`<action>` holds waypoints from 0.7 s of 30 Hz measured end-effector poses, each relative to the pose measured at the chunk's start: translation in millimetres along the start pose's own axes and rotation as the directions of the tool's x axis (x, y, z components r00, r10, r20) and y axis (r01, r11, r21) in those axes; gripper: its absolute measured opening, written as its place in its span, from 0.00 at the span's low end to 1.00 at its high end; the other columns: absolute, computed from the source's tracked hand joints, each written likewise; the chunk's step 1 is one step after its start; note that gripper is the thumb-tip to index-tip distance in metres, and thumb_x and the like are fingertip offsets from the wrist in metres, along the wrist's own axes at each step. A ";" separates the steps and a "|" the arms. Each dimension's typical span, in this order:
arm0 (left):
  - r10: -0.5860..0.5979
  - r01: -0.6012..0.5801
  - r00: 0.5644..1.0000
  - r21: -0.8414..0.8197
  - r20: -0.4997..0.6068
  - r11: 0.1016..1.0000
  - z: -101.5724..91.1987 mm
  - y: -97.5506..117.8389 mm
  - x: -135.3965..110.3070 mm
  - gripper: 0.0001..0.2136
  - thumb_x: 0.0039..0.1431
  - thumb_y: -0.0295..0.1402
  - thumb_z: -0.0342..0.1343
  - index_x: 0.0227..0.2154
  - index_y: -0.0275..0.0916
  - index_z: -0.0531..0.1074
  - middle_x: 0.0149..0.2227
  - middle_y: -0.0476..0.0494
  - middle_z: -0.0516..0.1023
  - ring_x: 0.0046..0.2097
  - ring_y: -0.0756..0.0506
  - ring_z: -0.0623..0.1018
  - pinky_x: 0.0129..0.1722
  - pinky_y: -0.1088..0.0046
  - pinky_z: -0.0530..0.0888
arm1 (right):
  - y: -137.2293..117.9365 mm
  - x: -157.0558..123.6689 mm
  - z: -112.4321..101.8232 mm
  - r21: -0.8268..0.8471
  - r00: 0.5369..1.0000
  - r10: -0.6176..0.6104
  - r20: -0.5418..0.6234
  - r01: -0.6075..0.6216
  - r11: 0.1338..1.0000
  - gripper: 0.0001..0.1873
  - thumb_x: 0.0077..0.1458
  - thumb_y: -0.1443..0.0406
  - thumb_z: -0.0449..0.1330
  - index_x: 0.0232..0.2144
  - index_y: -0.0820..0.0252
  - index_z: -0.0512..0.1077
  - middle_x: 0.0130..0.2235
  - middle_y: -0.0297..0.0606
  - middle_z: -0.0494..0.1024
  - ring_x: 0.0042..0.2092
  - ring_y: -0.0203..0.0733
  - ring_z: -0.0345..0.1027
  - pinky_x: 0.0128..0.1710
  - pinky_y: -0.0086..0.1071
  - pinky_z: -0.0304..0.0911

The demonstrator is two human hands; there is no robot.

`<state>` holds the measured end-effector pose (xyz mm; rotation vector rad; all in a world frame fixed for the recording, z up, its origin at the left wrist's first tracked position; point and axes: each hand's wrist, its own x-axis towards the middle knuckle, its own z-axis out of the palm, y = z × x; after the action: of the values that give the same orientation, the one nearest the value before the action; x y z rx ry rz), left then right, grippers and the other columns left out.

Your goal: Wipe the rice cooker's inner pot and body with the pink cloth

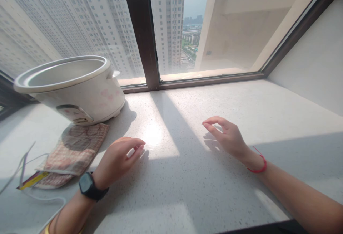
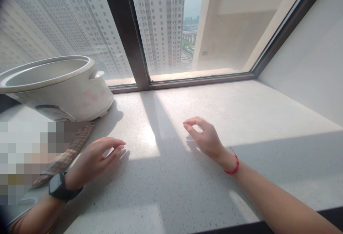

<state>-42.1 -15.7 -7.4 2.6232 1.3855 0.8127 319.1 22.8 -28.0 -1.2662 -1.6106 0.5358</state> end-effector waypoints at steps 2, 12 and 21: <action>0.006 -0.006 1.000 -0.005 -0.004 1.000 0.3 0.0 0.3 0.07 0.67 0.33 0.53 0.37 0.40 0.77 0.32 0.49 0.81 0.33 0.48 0.79 0.35 0.71 0.72 | 1.3 -0.5 0.4 -0.001 1.000 0.012 0.007 -0.012 1.000 0.10 0.59 0.57 0.61 0.34 0.55 0.80 0.38 0.39 0.83 0.42 0.43 0.77 0.43 0.39 0.71; 0.005 -0.005 1.000 0.000 -0.007 1.000 0.2 0.0 -0.6 0.08 0.67 0.33 0.53 0.37 0.40 0.77 0.32 0.48 0.82 0.34 0.48 0.80 0.35 0.71 0.73 | 5.8 -0.4 0.0 0.042 1.000 0.017 0.026 -0.018 0.999 0.12 0.61 0.59 0.58 0.39 0.55 0.80 0.39 0.38 0.83 0.42 0.42 0.78 0.48 0.41 0.71; 0.013 -0.013 1.000 0.009 0.001 1.000 -0.4 -0.6 0.5 0.08 0.67 0.33 0.53 0.38 0.40 0.77 0.32 0.49 0.81 0.33 0.48 0.79 0.35 0.71 0.73 | 4.3 0.8 -0.2 0.006 0.997 -0.078 0.018 0.078 0.997 0.07 0.58 0.62 0.62 0.34 0.55 0.80 0.38 0.38 0.83 0.41 0.42 0.77 0.43 0.39 0.72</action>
<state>-42.5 -15.0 -6.9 2.6423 1.3763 0.8089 321.4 25.1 -31.0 -1.1930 -1.6656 0.5041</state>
